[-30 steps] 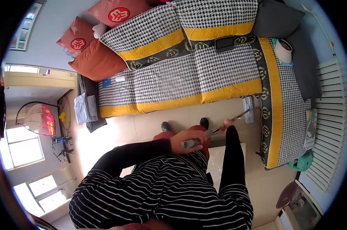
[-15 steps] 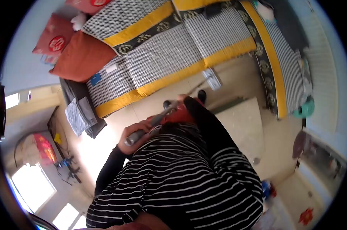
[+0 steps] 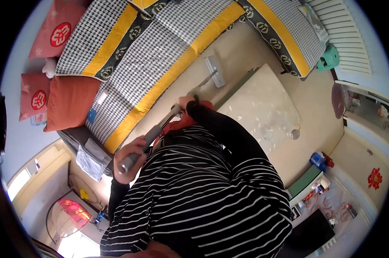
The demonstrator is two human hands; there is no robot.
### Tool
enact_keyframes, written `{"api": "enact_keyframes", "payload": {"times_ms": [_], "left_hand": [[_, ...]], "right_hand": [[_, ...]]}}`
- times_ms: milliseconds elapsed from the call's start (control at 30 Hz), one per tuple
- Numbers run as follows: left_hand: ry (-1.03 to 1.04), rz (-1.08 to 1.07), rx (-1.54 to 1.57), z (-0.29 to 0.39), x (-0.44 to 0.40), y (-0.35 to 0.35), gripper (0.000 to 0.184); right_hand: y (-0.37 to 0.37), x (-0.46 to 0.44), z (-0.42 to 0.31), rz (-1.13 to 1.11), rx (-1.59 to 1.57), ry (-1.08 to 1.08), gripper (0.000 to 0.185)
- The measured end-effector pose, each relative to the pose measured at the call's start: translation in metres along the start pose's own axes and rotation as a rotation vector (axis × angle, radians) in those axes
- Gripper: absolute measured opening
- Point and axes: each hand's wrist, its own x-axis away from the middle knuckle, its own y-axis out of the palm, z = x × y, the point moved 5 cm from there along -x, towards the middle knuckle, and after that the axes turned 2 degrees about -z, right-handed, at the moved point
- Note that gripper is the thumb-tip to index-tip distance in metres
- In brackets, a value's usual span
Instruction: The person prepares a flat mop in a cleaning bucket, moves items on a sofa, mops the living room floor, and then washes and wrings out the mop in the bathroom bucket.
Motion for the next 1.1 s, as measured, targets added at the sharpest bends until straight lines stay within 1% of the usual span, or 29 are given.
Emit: {"api": "enact_keyframes", "payload": {"times_ms": [67,100,133,167,200,233,267,333,400,433,533,567,600,633,667,700,733,767,800,867,900,1000,1033,1100], "left_hand": [[0.075,-0.022,0.008,0.006,-0.035,0.020,0.016],[0.100,-0.043,0.007,0.005,-0.053,0.034,0.015],[0.119,-0.063,0.007,0.003,-0.070,0.048,0.015],[0.124,-0.094,0.023,0.003,-0.089,0.062,0.015],[0.131,-0.123,0.041,0.003,-0.105,0.075,0.016],[0.145,-0.119,0.053,0.001,-0.118,0.088,0.015],[0.161,-0.115,0.066,-0.001,-0.129,0.099,0.015],[0.173,-0.080,0.080,0.000,-0.135,0.109,0.013],[0.153,-0.020,0.082,0.002,-0.133,0.107,0.012],[0.145,-0.004,0.074,0.000,-0.128,0.104,0.011],[0.117,0.037,0.042,-0.012,-0.103,0.087,0.010],[0.099,0.054,0.026,-0.018,-0.092,0.076,0.010],[0.082,0.073,0.013,-0.023,-0.079,0.064,0.010],[0.012,0.102,0.033,-0.032,-0.066,0.050,0.010],[0.022,0.122,0.019,-0.038,-0.052,0.035,0.009],[0.031,0.144,0.006,-0.045,-0.037,0.019,0.009],[0.041,0.169,-0.008,-0.055,-0.021,0.002,0.009],[0.072,0.238,-0.025,-0.066,-0.003,-0.016,0.009],[0.069,0.255,-0.013,-0.079,0.015,-0.033,0.009],[0.070,0.285,0.007,-0.105,0.056,-0.072,0.009],[0.031,0.287,0.024,-0.118,0.075,-0.091,0.010],[0.000,0.298,-0.036,-0.150,0.137,-0.146,0.010],[-0.012,0.300,0.011,-0.156,0.157,-0.159,0.010],[-0.042,0.317,-0.030,-0.165,0.199,-0.186,0.010]], "right_hand": [[-0.048,0.011,0.007,0.020,0.141,-0.142,0.019],[-0.071,0.013,0.014,0.088,0.225,-0.256,0.017],[-0.093,0.014,0.026,0.161,0.261,-0.318,0.015],[-0.113,0.012,0.044,0.223,0.105,-0.287,0.013],[-0.129,0.008,0.065,0.268,-0.192,-0.218,0.011],[-0.142,0.004,0.082,0.312,-0.587,-0.131,0.009],[-0.148,0.004,0.093,0.325,-0.878,-0.067,0.009],[-0.155,0.005,0.103,0.372,-1.309,0.004,0.010],[-0.148,0.000,0.104,0.390,-1.542,0.051,0.013],[-0.140,-0.006,0.106,0.411,-1.674,0.121,0.015],[-0.108,-0.031,0.108,0.438,-1.676,0.029,0.011],[-0.096,-0.040,0.106,0.382,-1.436,0.002,0.009],[-0.085,-0.047,0.092,0.297,-0.908,-0.070,0.008],[-0.074,-0.053,0.073,0.327,-0.082,-0.177,0.007],[-0.057,-0.060,0.055,0.396,0.424,-0.238,0.007],[-0.036,-0.067,0.040,0.406,0.657,-0.241,0.008],[-0.013,-0.076,0.027,0.391,0.736,-0.232,0.009],[0.012,-0.082,0.017,0.350,0.625,-0.245,0.011],[0.036,-0.086,0.006,0.310,0.514,-0.255,0.013],[0.088,-0.100,-0.024,0.279,0.451,-0.269,0.014],[0.118,-0.108,-0.034,0.285,0.493,-0.265,0.012],[0.206,-0.128,-0.052,0.296,0.629,-0.227,0.008],[0.228,-0.124,-0.065,0.294,0.684,-0.217,0.007],[0.278,-0.099,-0.096,0.135,0.731,-0.163,0.007]]}}
